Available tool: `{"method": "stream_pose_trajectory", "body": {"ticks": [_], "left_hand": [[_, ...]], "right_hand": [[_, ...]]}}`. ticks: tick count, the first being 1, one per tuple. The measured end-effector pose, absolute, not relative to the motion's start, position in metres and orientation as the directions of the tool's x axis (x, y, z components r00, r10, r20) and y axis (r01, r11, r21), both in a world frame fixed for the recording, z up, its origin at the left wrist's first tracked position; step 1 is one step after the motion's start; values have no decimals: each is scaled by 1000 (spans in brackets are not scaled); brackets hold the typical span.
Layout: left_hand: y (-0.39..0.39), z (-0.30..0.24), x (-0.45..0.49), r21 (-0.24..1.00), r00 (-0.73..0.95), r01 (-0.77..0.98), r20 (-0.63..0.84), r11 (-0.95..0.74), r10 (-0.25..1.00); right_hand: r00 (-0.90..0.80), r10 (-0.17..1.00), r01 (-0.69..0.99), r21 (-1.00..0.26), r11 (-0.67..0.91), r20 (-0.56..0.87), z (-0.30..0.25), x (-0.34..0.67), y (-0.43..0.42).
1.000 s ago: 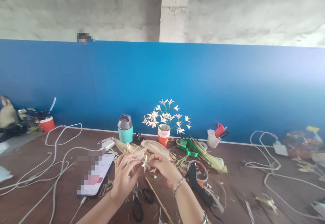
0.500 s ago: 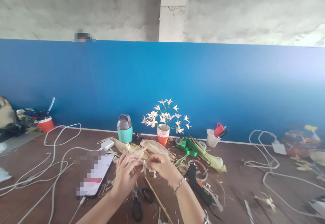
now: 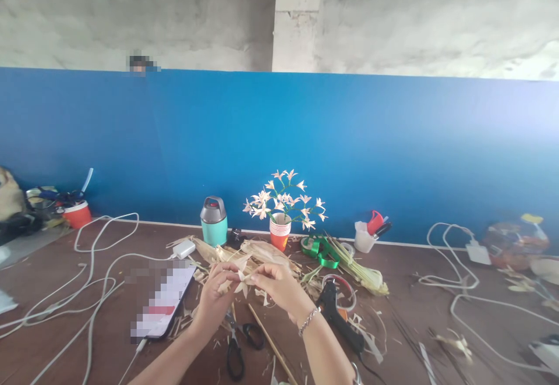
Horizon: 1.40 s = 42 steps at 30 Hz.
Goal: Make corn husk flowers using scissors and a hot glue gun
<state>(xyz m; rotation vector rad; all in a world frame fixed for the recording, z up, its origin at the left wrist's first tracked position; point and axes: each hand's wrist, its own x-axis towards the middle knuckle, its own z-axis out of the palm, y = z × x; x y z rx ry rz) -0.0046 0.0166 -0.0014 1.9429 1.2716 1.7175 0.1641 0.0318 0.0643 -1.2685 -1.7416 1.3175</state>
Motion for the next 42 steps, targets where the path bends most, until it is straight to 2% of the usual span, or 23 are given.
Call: {"method": "stream_pose_trajectory", "body": {"ticks": [8, 15, 25, 42], "left_hand": [[12, 4, -3, 762, -53, 321, 607, -562, 793], [10, 9, -1, 838, 3, 245, 502, -487, 865], [10, 9, -1, 792, 17, 251, 572, -557, 820], [8, 11, -2, 814, 41, 248, 532, -525, 845]], "right_hand": [[-317, 945, 305, -952, 20, -82, 65, 161, 30], [-288, 953, 353, -936, 17, -92, 65, 161, 30], [-316, 945, 353, -935, 31, -88, 68, 162, 28], [-325, 943, 356, -933, 53, -71, 66, 163, 30]]}}
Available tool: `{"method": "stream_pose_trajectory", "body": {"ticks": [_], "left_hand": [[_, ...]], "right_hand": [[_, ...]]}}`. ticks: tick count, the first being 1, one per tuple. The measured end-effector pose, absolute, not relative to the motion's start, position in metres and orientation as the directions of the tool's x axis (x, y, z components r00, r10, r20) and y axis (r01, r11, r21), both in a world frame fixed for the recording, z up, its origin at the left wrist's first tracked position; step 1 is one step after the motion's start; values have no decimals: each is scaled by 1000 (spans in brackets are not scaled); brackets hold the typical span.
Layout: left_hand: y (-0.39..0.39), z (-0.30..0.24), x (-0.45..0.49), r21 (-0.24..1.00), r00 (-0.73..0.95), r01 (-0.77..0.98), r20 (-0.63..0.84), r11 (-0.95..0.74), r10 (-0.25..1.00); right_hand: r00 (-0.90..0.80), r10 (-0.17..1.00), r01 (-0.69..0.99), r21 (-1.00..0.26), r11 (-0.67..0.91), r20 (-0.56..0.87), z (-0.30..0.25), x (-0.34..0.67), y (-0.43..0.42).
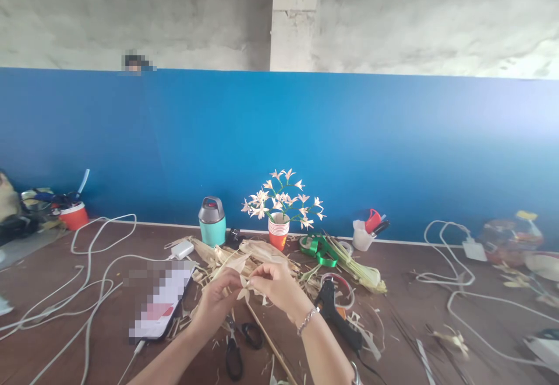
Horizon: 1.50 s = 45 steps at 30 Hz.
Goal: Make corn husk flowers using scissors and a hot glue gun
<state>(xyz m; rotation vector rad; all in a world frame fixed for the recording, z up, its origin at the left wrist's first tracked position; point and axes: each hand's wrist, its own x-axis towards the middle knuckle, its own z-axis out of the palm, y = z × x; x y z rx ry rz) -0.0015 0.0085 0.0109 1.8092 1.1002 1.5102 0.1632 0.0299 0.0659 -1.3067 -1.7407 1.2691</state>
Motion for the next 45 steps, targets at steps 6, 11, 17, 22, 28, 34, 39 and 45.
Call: {"method": "stream_pose_trajectory", "body": {"ticks": [6, 11, 17, 22, 28, 34, 39, 45], "left_hand": [[9, 9, -1, 832, -23, 243, 520, -499, 854], [8, 11, -1, 815, -1, 277, 531, -510, 848], [8, 10, -1, 741, 1, 319, 624, -591, 782], [8, 10, -1, 707, -28, 376, 654, -599, 756], [6, 13, -2, 715, -78, 368, 661, -595, 746], [9, 7, -2, 802, -200, 261, 589, -537, 783], [12, 4, -1, 858, -230, 150, 513, -491, 827], [12, 7, 1, 901, -248, 14, 423, -433, 872]], "right_hand": [[-283, 953, 394, -919, 15, -105, 73, 164, 28], [-314, 945, 370, -928, 38, -87, 70, 164, 27], [-334, 939, 365, -930, 46, -85, 71, 161, 25], [-319, 946, 389, -918, 78, -55, 74, 160, 23], [-334, 938, 314, -949, 22, -89, 75, 160, 22], [-377, 911, 337, -941, -30, -165, 66, 158, 21], [-377, 915, 281, -959, -33, -142, 62, 153, 20], [-347, 928, 304, -952, -30, -139, 60, 152, 21]]}}
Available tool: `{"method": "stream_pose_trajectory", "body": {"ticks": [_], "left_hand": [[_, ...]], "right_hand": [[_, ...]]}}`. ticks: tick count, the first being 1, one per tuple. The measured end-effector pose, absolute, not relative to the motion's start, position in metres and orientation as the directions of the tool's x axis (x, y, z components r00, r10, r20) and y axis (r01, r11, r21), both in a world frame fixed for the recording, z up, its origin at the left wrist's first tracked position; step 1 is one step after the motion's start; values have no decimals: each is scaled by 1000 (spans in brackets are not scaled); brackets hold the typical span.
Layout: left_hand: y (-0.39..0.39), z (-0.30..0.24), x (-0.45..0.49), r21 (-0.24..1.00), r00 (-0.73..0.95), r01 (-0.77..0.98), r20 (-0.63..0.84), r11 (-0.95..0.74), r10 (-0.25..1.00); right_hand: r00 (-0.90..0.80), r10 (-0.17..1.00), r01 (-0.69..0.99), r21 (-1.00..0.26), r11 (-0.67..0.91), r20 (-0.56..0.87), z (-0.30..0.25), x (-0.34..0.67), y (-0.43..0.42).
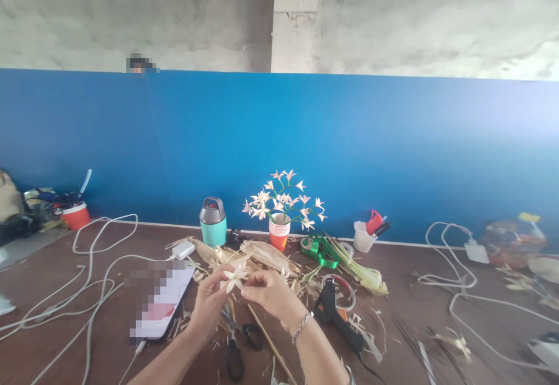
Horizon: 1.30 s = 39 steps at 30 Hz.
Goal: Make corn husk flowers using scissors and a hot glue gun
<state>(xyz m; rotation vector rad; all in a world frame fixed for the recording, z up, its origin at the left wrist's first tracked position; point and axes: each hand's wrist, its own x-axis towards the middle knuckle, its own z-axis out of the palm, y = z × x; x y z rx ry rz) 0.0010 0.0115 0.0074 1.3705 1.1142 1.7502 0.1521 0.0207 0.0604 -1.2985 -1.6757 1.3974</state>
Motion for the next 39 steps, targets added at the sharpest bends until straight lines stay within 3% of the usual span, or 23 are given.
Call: {"method": "stream_pose_trajectory", "body": {"ticks": [7, 12, 15, 19, 25, 31, 36, 39], "left_hand": [[10, 14, 1, 923, -181, -133, 335, -361, 925], [5, 18, 5, 955, 42, -255, 164, -148, 986], [1, 18, 9, 964, 152, -262, 90, -47, 984], [0, 18, 11, 950, 210, -301, 145, -77, 967], [2, 21, 10, 952, 210, -212, 267, -222, 941], [4, 15, 9, 957, 206, -113, 285, -267, 936], [8, 13, 4, 935, -26, 9, 355, -355, 934], [10, 12, -1, 905, -206, 93, 426, -416, 881]], "right_hand": [[-378, 917, 283, -959, -16, -127, 67, 155, 22], [-366, 930, 122, -992, 20, -26, 74, 160, 24], [-381, 921, 187, -982, -13, -85, 72, 161, 25], [-388, 914, 257, -966, -15, -118, 66, 160, 25], [-357, 921, 240, -968, -75, -160, 63, 156, 24], [-352, 917, 233, -966, -111, -190, 59, 155, 24], [-264, 964, 125, -992, 3, -31, 65, 157, 24], [-232, 971, 121, -992, -31, -59, 67, 156, 25]]}}
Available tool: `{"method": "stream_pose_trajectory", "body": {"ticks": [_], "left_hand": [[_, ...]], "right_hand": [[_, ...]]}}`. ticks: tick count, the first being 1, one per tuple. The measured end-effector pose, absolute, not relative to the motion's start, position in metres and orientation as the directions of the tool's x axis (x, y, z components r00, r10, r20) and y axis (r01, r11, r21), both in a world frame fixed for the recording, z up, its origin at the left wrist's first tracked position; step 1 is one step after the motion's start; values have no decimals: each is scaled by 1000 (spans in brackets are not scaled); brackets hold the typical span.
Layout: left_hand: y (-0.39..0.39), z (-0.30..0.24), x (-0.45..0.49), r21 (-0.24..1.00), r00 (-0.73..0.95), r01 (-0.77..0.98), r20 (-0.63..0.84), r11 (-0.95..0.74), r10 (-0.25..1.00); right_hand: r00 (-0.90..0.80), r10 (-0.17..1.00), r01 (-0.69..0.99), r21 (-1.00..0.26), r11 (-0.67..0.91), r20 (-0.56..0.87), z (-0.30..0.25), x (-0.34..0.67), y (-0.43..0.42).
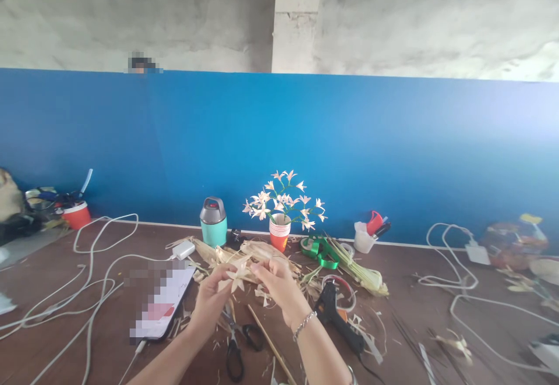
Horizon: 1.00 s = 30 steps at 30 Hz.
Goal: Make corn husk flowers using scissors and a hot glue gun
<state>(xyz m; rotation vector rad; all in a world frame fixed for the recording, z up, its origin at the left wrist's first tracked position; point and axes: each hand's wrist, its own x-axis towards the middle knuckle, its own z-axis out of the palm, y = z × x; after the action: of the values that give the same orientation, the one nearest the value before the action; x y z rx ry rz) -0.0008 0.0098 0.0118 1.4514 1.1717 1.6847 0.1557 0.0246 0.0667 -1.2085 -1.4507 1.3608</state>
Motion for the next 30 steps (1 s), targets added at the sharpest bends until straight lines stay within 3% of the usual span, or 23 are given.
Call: {"method": "stream_pose_trajectory", "body": {"ticks": [6, 19, 25, 30], "left_hand": [[10, 9, -4, 888, -279, 159, 459, -431, 843], [6, 14, -1, 891, -209, 27, 448, -453, 869], [9, 10, -2, 915, -199, 3, 395, -403, 897], [13, 5, -2, 909, -204, -27, 403, -417, 892]], "right_hand": [[-464, 856, 131, -974, -186, -226, 53, 143, 19], [-521, 810, -61, -935, -348, -268, 30, 128, 14], [-576, 781, -59, -940, -336, -244, 41, 133, 14], [-549, 814, 33, -977, -208, -192, 55, 150, 22]]}}
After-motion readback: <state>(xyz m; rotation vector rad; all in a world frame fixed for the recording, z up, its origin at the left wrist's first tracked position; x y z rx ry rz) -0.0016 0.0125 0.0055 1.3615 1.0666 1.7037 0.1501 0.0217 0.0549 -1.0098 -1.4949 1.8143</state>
